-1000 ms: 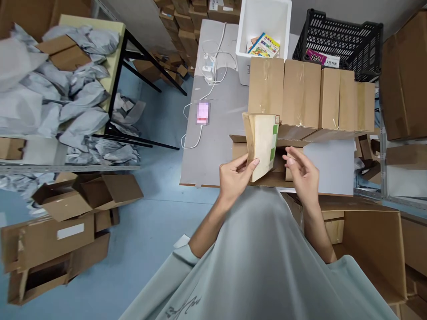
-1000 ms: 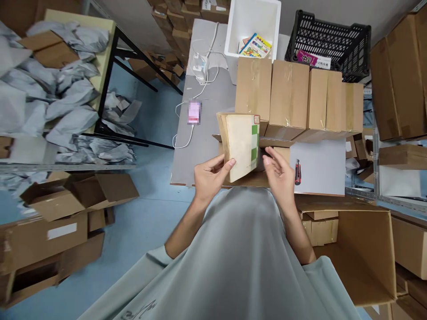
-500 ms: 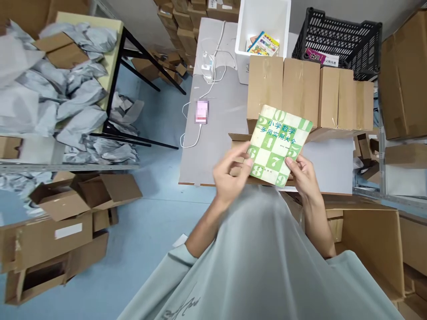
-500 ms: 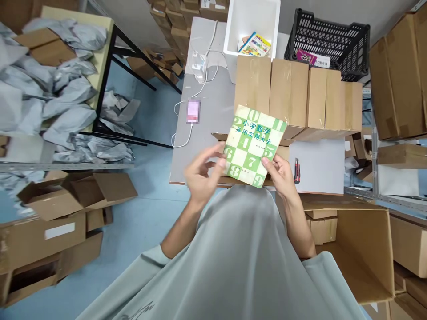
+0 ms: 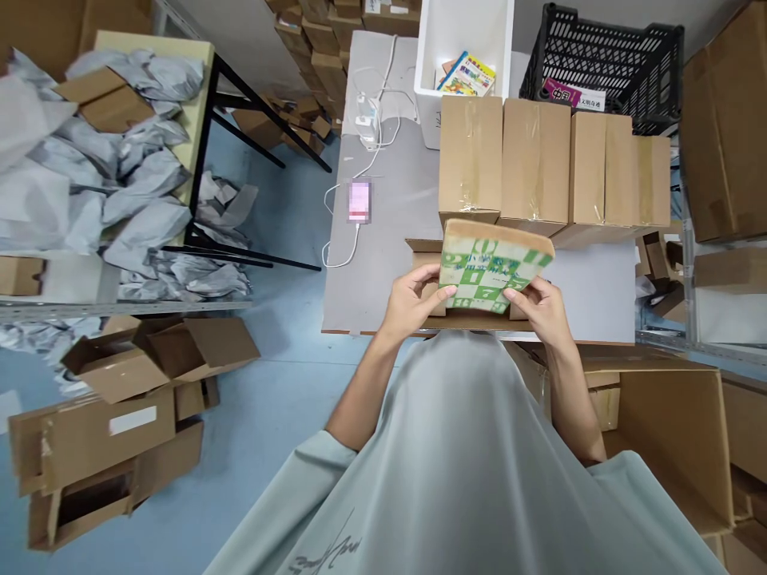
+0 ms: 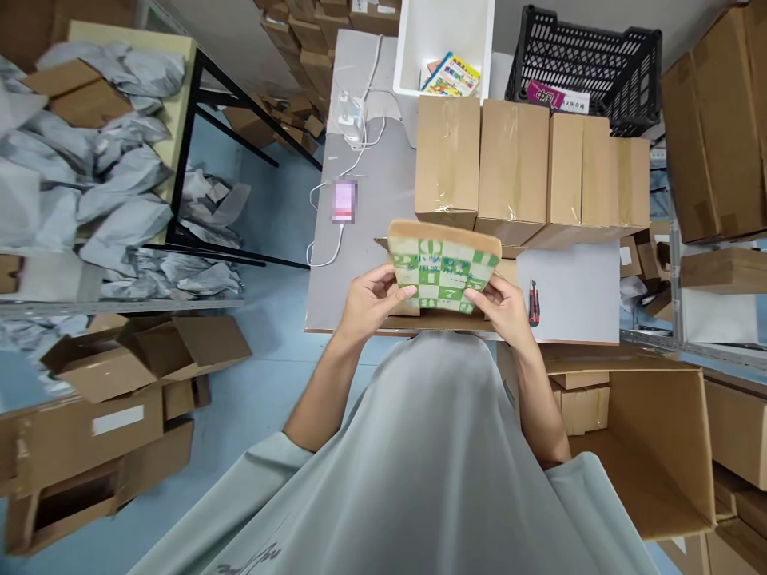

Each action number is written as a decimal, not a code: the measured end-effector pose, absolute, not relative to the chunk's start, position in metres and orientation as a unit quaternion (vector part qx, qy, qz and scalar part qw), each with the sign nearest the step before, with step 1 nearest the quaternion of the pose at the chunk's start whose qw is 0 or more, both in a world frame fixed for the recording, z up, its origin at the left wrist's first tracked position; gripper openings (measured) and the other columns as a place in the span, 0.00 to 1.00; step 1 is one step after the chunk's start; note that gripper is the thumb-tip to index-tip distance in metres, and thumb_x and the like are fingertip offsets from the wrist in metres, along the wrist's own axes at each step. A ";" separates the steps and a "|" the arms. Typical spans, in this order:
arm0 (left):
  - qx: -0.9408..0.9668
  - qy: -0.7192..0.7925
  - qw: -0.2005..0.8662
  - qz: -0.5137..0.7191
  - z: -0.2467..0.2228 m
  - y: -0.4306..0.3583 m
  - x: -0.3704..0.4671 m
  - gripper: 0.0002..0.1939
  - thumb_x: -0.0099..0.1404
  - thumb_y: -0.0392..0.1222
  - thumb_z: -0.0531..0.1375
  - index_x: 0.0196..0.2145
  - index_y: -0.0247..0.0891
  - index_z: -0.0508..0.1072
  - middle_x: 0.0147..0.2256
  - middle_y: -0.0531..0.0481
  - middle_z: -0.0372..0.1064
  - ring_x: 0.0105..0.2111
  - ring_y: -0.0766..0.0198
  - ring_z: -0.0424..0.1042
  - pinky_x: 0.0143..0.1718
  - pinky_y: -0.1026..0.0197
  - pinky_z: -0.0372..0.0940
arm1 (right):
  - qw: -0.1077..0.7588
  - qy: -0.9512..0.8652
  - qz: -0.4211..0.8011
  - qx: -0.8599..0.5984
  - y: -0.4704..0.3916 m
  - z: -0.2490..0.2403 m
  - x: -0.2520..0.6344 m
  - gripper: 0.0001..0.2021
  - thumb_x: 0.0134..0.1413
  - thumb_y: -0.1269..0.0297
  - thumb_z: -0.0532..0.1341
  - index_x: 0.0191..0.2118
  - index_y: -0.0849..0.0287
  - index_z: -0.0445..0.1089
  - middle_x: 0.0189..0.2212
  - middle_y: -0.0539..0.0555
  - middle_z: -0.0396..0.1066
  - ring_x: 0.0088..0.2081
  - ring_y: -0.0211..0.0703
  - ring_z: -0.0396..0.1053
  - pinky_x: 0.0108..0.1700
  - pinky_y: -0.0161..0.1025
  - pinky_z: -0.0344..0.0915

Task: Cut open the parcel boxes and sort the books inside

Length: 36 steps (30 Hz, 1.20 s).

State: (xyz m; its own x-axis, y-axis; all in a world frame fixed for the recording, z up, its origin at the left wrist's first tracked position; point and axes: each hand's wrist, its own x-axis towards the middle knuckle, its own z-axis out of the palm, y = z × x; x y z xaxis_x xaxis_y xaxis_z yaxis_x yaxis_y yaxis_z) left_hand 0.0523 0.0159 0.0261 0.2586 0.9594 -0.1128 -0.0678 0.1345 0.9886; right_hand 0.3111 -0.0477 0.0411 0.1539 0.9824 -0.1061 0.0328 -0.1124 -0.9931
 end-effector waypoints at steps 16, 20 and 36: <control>0.577 0.401 0.568 0.428 0.036 0.018 0.034 0.45 0.62 0.58 0.82 0.71 0.46 0.76 0.49 0.42 0.87 0.45 0.51 0.86 0.54 0.50 0.80 | 0.496 -0.477 0.387 -0.613 -0.064 0.044 0.318 0.39 0.62 0.46 0.77 0.76 0.42 0.72 0.40 0.50 0.86 0.41 0.49 0.83 0.52 0.52 0.84; 0.591 0.392 0.578 0.403 0.039 0.022 0.032 0.29 0.71 0.58 0.74 0.65 0.44 0.84 0.55 0.39 0.86 0.47 0.51 0.86 0.50 0.52 0.81 | 0.475 -0.470 0.426 -0.610 -0.062 0.052 0.319 0.31 0.68 0.45 0.72 0.72 0.41 0.77 0.49 0.52 0.87 0.43 0.50 0.84 0.48 0.51 0.85; 0.584 0.485 0.590 0.275 0.072 0.048 0.041 0.35 0.68 0.72 0.70 0.20 0.41 0.72 0.12 0.56 0.57 0.14 0.71 0.54 0.18 0.64 0.51 | 0.414 -0.359 0.592 -0.591 -0.027 0.077 0.316 0.33 0.56 0.28 0.76 0.24 0.55 0.75 0.15 0.50 0.73 0.13 0.35 0.64 0.15 0.33 0.61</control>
State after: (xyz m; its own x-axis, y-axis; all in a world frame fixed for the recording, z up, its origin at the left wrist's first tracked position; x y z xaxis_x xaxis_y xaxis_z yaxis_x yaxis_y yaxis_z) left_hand 0.0414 0.0476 0.0717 0.3780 0.8908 -0.2521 0.2422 0.1677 0.9556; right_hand 0.3159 -0.0273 0.0767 0.0408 0.9142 -0.4031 -0.0664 -0.4001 -0.9141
